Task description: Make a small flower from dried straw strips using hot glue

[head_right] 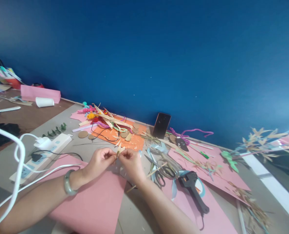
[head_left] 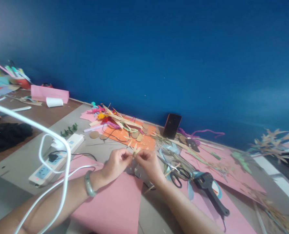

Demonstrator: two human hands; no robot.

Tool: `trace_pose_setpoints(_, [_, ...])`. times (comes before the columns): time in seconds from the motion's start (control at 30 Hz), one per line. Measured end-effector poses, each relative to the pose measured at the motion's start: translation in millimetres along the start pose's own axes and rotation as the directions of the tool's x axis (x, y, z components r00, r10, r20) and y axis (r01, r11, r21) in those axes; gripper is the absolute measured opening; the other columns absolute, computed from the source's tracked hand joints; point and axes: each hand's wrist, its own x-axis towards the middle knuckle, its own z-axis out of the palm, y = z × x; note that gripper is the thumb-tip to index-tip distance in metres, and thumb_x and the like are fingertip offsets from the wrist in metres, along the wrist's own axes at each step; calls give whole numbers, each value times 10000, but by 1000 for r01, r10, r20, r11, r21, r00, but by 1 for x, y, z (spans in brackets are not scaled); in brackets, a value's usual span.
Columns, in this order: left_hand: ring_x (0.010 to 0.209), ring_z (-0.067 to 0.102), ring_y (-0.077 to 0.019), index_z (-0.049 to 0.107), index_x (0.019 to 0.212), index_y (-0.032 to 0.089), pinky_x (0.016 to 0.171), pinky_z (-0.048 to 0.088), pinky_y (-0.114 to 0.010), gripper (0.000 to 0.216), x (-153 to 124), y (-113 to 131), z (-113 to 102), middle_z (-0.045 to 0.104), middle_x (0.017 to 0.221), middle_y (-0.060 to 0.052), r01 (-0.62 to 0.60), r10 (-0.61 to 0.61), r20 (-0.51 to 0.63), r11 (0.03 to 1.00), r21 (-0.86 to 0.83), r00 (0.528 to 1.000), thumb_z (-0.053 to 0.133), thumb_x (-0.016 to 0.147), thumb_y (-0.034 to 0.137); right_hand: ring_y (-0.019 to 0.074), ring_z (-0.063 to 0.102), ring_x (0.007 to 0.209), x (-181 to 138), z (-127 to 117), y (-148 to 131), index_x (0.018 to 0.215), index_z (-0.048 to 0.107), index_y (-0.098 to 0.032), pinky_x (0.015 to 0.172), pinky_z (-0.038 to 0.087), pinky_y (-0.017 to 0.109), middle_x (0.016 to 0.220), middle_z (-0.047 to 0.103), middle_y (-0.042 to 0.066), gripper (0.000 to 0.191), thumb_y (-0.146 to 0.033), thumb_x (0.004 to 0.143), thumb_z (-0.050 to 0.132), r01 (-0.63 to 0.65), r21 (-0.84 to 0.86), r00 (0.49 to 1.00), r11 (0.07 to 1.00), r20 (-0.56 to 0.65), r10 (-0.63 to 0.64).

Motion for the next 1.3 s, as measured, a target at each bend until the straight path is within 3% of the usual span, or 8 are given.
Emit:
trace_pose_setpoints(0.5, [533, 631, -149, 661, 727, 135, 513, 474, -220, 235, 4, 1, -3, 673, 588, -37, 70, -74, -49, 994, -81, 996, 688, 754, 367, 121, 507, 534, -2, -2, -6, 701, 696, -150, 519, 401, 230, 595, 612, 5, 150, -287, 734, 646, 20, 88, 1000, 996, 22, -22])
trace_pose_setpoints(0.8, [574, 648, -151, 680, 782, 126, 541, 506, -226, 210, 3, 5, -1, 694, 669, -53, 81, -84, -29, 992, -95, 996, 676, 769, 335, 113, 487, 515, -1, -2, -7, 632, 669, -158, 528, 391, 236, 536, 571, -18, 190, -315, 738, 655, 27, 56, 1000, 998, -16, -26])
trace_pose_setpoints(1.1, [568, 642, -152, 682, 774, 136, 539, 503, -223, 196, 4, 0, -1, 687, 626, -42, 89, -91, -20, 993, -81, 996, 667, 774, 331, 118, 454, 496, 0, -3, -7, 578, 611, -175, 512, 361, 241, 490, 508, -30, 202, -305, 732, 622, 24, 7, 998, 1000, -55, -23])
trace_pose_setpoints(1.3, [583, 644, -154, 676, 793, 132, 555, 504, -234, 197, 4, -1, -1, 690, 668, -46, 84, -86, -18, 991, -103, 996, 671, 772, 328, 111, 437, 503, 0, -2, -7, 590, 620, -169, 523, 347, 239, 502, 502, -38, 171, -273, 726, 620, 4, 55, 999, 998, -48, -2])
